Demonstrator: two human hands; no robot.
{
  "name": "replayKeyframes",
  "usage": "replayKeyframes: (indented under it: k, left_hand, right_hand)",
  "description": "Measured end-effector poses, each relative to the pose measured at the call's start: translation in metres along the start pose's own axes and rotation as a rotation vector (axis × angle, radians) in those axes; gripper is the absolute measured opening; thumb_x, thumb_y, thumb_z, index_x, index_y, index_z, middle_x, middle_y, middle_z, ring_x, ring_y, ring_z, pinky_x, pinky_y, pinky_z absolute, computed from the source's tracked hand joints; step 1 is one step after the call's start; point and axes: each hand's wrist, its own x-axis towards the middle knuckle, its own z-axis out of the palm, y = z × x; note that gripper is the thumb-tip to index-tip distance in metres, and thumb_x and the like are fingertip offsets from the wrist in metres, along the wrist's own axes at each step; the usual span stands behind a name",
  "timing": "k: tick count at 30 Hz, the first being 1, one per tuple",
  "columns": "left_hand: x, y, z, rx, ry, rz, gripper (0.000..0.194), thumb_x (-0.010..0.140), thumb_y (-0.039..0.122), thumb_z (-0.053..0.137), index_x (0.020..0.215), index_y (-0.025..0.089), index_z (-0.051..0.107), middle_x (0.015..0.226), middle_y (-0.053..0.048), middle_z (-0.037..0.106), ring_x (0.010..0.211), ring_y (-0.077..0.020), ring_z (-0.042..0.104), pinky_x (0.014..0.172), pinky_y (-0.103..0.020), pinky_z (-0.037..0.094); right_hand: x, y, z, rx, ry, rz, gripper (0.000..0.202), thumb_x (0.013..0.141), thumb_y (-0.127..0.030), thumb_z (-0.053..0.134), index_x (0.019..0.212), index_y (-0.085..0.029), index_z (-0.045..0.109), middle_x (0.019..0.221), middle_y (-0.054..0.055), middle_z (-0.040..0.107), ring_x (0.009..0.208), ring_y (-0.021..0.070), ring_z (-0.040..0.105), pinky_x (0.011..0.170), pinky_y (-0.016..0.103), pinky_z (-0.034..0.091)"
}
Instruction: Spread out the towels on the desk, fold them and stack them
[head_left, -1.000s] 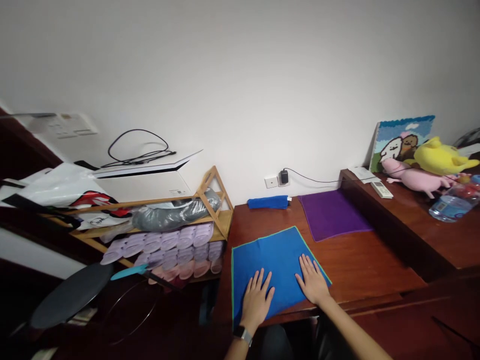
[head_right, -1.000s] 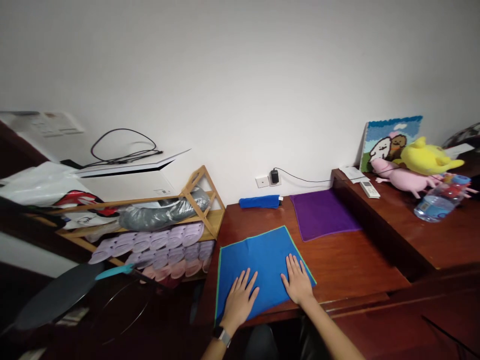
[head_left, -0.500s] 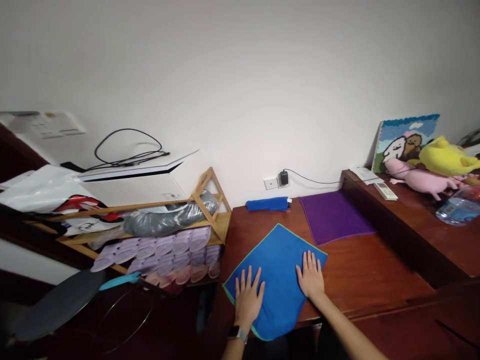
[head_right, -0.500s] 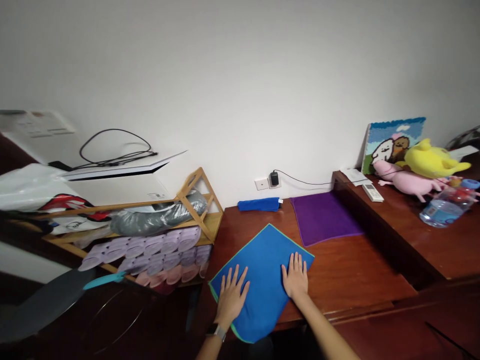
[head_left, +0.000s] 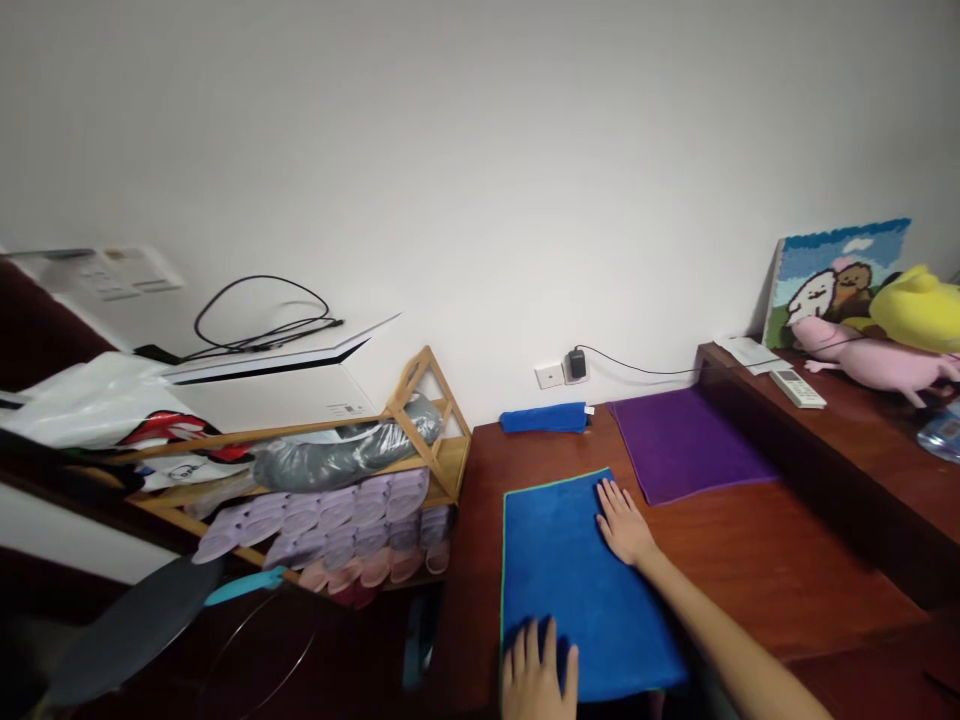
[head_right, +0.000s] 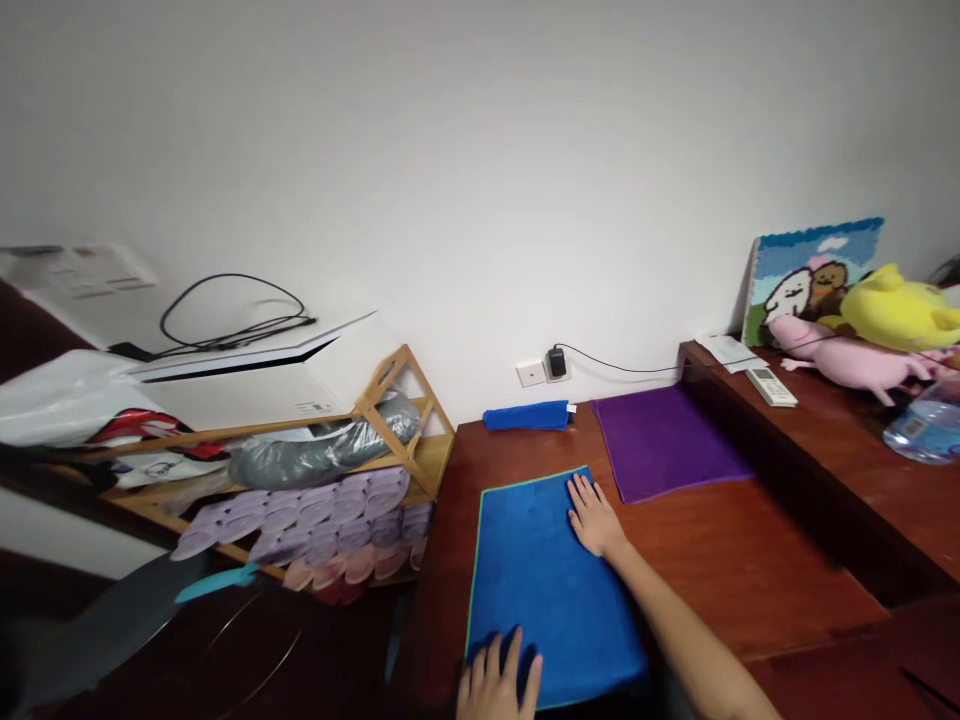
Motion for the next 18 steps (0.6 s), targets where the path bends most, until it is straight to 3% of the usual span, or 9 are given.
replayKeyframes:
  k: [4, 6, 8, 13, 15, 18]
  left_hand:
    - [0.06, -0.007, -0.026, -0.073, 0.081, 0.147, 0.053, 0.107, 0.04, 0.041, 0.159, 0.033, 0.043, 0.165, -0.003, 0.045, 0.151, -0.0298, 0.043, 0.121, -0.053, 0.042]
    - [0.085, -0.01, -0.029, -0.101, 0.058, 0.195, 0.056, 0.107, 0.043, 0.041, 0.162, 0.035, 0.035, 0.169, -0.002, 0.038, 0.155, -0.029, 0.037, 0.123, -0.054, 0.039]
    - [0.096, -0.014, -0.023, -0.109, 0.018, 0.211, 0.058, 0.107, 0.048, 0.041, 0.163, 0.035, 0.032, 0.169, -0.002, 0.037, 0.155, -0.03, 0.035, 0.124, -0.056, 0.037]
    - [0.101, -0.017, -0.009, -0.126, 0.021, 0.237, 0.059, 0.109, 0.048, 0.036, 0.165, 0.036, 0.025, 0.171, -0.003, 0.032, 0.157, -0.0287, 0.033, 0.125, -0.056, 0.035]
    - [0.118, -0.007, -0.011, -0.153, 0.049, 0.262, 0.058, 0.11, 0.044, 0.033, 0.166, 0.033, 0.025, 0.172, -0.004, 0.031, 0.158, -0.0271, 0.031, 0.126, -0.055, 0.034]
    - [0.163, 0.028, -0.011, -0.21, 0.053, 0.322, 0.055, 0.111, 0.041, 0.029, 0.165, 0.029, 0.03, 0.171, -0.005, 0.032, 0.158, -0.0247, 0.029, 0.128, -0.052, 0.031]
  right_hand:
    - [-0.035, -0.015, 0.024, -0.041, 0.084, 0.22, 0.073, 0.107, -0.054, 0.019, 0.166, -0.011, 0.023, 0.173, 0.012, 0.022, 0.161, 0.0254, 0.019, 0.13, 0.047, 0.018]
    - [-0.047, -0.018, 0.025, -0.05, 0.065, 0.257, 0.074, 0.107, -0.056, 0.019, 0.166, -0.011, 0.026, 0.172, 0.011, 0.023, 0.161, 0.0254, 0.019, 0.131, 0.047, 0.017]
    - [-0.052, -0.018, 0.021, -0.051, 0.04, 0.274, 0.074, 0.107, -0.056, 0.019, 0.166, -0.012, 0.027, 0.172, 0.01, 0.023, 0.161, 0.0254, 0.02, 0.131, 0.047, 0.016]
    - [-0.033, -0.014, -0.004, -0.026, 0.033, 0.31, 0.07, 0.108, -0.053, 0.015, 0.165, -0.016, 0.032, 0.17, 0.007, 0.031, 0.158, 0.0249, 0.029, 0.129, 0.045, 0.02]
    - [-0.018, -0.011, -0.014, -0.026, 0.04, 0.307, 0.068, 0.108, -0.047, 0.014, 0.165, -0.015, 0.031, 0.172, 0.006, 0.028, 0.159, 0.0233, 0.027, 0.129, 0.042, 0.02]
    - [0.004, -0.006, -0.018, -0.037, -0.034, 0.332, 0.066, 0.107, -0.04, 0.018, 0.165, -0.01, 0.026, 0.173, 0.007, 0.023, 0.16, 0.0228, 0.02, 0.13, 0.041, 0.017]
